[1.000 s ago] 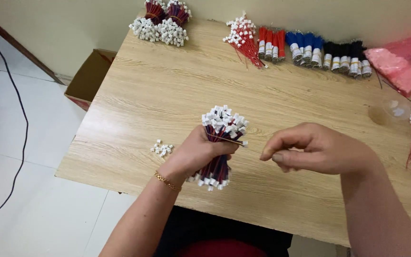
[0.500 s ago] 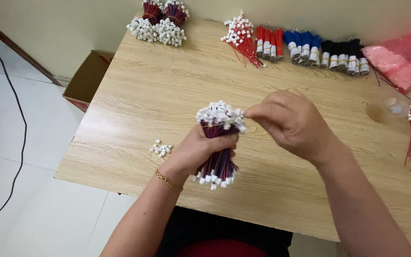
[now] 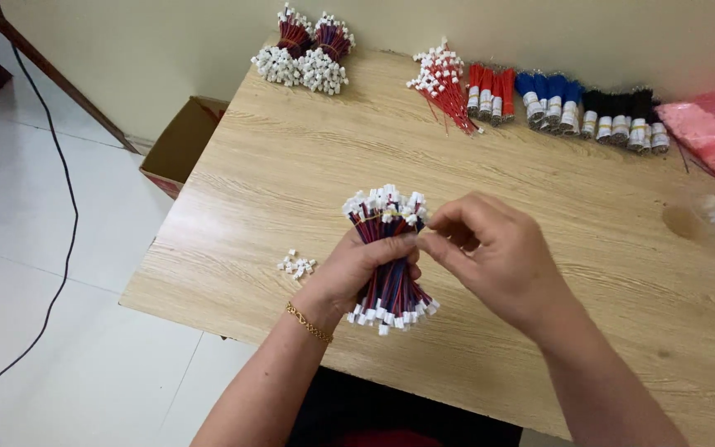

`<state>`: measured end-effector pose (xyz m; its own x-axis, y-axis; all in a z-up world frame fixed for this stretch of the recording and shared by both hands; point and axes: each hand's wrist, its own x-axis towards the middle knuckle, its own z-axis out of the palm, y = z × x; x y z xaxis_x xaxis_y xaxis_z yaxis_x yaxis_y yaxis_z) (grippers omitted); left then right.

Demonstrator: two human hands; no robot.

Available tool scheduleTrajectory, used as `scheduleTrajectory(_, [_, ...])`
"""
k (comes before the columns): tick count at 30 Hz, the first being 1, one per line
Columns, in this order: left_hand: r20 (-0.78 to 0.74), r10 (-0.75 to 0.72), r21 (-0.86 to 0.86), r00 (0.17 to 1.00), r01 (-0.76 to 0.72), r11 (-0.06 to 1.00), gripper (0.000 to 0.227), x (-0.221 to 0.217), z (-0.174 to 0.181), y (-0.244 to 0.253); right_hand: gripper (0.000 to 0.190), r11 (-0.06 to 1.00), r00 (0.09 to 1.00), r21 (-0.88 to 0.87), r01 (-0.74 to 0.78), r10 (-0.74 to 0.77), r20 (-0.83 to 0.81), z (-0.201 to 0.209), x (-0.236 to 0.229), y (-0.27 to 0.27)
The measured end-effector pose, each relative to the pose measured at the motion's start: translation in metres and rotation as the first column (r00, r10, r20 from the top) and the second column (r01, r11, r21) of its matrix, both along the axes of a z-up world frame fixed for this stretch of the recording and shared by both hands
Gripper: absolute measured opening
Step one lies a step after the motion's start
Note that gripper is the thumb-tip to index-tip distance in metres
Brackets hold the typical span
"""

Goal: Sorting and bundling electronic wire harnesses on a work table

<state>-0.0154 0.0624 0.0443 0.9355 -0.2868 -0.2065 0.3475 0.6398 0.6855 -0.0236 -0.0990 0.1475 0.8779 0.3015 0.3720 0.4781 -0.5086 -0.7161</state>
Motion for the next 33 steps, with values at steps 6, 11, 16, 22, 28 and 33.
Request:
scheduleTrajectory(6, [0.061,0.005,0.156,0.998,-0.015,0.988,0.013,-0.010,0.022,-0.001,0.017,0.991,0.938,-0.109,0.082,-0.114,-0.328,-0.005,0.004,0.006])
scheduleTrajectory(11, [0.047,-0.009,0.183,0.999,0.001,0.983,0.015,-0.011,0.021,-0.004,0.006,0.984,0.892,0.154,0.090,-0.010,-0.453,-0.041,0.015,-0.010])
scheduleTrajectory(16, [0.054,0.007,0.232,0.999,-0.019,0.973,0.016,-0.009,0.010,-0.004,0.009,0.838,0.859,0.519,0.170,0.133,-0.495,-0.047,0.020,-0.014])
scheduleTrajectory(22, [0.011,-0.029,0.387,1.000,0.023,0.922,0.022,0.004,-0.022,-0.009,0.013,0.669,0.776,0.732,0.129,0.392,-0.495,-0.049,0.007,-0.023])
scheduleTrajectory(28, [0.004,0.101,0.352,0.995,-0.096,0.931,0.024,0.011,-0.016,-0.017,0.020,0.781,0.716,0.124,-0.612,0.614,-0.333,-0.013,-0.012,-0.014])
scheduleTrajectory(33, [-0.258,0.073,0.178,0.963,-0.027,0.984,0.025,0.013,-0.005,-0.015,0.025,0.255,0.354,0.926,-0.277,0.923,-0.148,-0.072,-0.016,-0.047])
